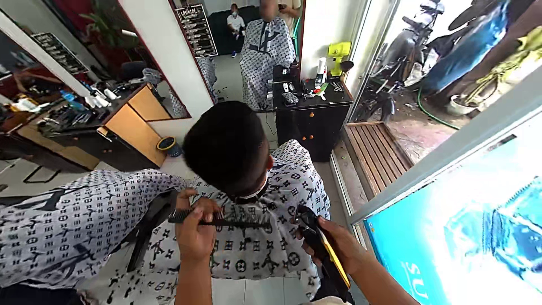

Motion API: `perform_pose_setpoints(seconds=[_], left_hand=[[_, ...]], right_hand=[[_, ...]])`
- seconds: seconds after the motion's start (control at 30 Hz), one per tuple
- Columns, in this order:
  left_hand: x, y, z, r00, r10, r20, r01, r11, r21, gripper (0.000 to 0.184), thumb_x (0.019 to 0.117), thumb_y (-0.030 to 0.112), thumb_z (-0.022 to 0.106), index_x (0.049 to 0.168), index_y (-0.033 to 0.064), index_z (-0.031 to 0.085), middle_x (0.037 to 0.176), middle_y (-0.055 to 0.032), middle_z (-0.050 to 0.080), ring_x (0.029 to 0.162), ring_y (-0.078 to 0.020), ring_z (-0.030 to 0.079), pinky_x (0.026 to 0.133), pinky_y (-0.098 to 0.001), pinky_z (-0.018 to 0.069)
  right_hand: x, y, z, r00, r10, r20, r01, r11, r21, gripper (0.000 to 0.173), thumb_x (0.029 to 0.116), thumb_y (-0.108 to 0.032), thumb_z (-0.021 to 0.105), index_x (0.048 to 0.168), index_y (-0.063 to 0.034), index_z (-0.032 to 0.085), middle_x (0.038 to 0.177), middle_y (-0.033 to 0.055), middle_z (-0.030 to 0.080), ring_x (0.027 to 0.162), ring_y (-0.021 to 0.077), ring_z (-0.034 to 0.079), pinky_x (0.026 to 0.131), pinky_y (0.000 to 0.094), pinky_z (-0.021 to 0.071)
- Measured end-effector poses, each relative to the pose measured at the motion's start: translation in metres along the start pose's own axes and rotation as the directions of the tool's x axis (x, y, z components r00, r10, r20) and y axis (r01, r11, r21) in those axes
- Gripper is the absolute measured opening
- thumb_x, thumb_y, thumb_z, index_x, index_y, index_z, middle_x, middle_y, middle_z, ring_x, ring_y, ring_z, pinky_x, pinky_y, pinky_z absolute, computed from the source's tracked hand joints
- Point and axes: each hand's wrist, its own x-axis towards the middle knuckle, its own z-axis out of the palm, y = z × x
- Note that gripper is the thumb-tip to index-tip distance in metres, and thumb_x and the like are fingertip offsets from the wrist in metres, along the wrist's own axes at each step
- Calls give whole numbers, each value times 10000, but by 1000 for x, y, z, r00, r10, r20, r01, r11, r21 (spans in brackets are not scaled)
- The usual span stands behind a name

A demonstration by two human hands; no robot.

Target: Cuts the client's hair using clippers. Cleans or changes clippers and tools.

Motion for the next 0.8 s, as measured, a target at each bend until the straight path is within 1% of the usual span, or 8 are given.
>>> perform_pose_setpoints(seconds=[0.1, 0.17, 0.2, 0.27, 0.37, 0.5, 0.63, 0.8], left_hand=[[30, 40, -18, 982, 13, 187, -72, 947, 313, 426, 941, 383, 698, 1326, 307, 531, 673, 181, 583, 570, 38, 559, 597, -159, 525], [53, 70, -14, 952, -13, 305, -181, 780, 599, 614, 945, 385, 683, 1468, 208, 414, 673, 178, 566, 533, 66, 516, 530, -126, 481], [64, 82, -9, 936, -46, 349, -228, 676, 701, 691, 942, 387, 682, 1521, 156, 383, 644, 137, 542, 491, 41, 480, 484, -146, 457], [82, 96, -2, 906, -112, 409, -313, 472, 824, 801, 930, 477, 677, 1583, 144, 353, 586, 67, 513, 434, -41, 431, 433, -244, 422], [97, 104, 4, 873, -202, 444, -388, 263, 883, 897, 907, 604, 662, 1621, 181, 320, 589, 29, 479, 463, -139, 409, 470, -381, 400], [101, 114, 16, 867, -296, 400, -385, 111, 916, 934, 882, 622, 698, 1632, 229, 303, 608, -47, 515, 511, -245, 465, 517, -500, 429], [103, 116, 23, 852, -354, 385, -402, 28, 915, 917, 896, 605, 698, 1635, 241, 295, 697, -138, 611, 601, -343, 565, 595, -595, 474], [108, 111, 20, 814, -382, 439, -468, 17, 883, 867, 906, 575, 704, 1618, 242, 339, 827, -213, 672, 729, -434, 632, 676, -660, 483]], right_hand=[[-7, 43, 28, 990, -125, -59, 128, 990, 50, 592, 882, -349, 784, 1371, -97, 567, 1114, 103, 690, 731, 133, 680, 598, 272, 588], [-10, 59, 43, 984, -148, -97, 149, 989, 6, 616, 849, -255, 813, 1380, -85, 552, 1077, 97, 689, 693, 126, 668, 575, 269, 585], [-11, 63, 50, 982, -143, -123, 141, 990, -26, 634, 832, -243, 819, 1377, -79, 540, 1053, 92, 688, 669, 125, 661, 557, 268, 579], [-9, 64, 61, 978, -147, -147, 133, 986, -96, 642, 824, -241, 817, 1364, -66, 518, 1017, 85, 687, 632, 125, 654, 541, 269, 581], [-4, 56, 72, 974, -175, -144, 144, 969, -201, 656, 824, -254, 804, 1363, -43, 497, 971, 86, 683, 593, 127, 644, 525, 267, 578], [5, 46, 77, 966, -216, -141, 170, 945, -281, 638, 833, -254, 778, 1350, -35, 475, 946, 77, 689, 571, 127, 637, 517, 270, 574], [11, 51, 80, 954, -250, -165, 193, 934, -302, 604, 855, -263, 732, 1346, -28, 470, 930, 76, 685, 563, 127, 633, 512, 269, 571], [18, 66, 91, 936, -299, -186, 228, 917, -327, 476, 905, -249, 654, 1294, -38, 478, 897, 54, 688, 532, 116, 625, 488, 257, 569]])
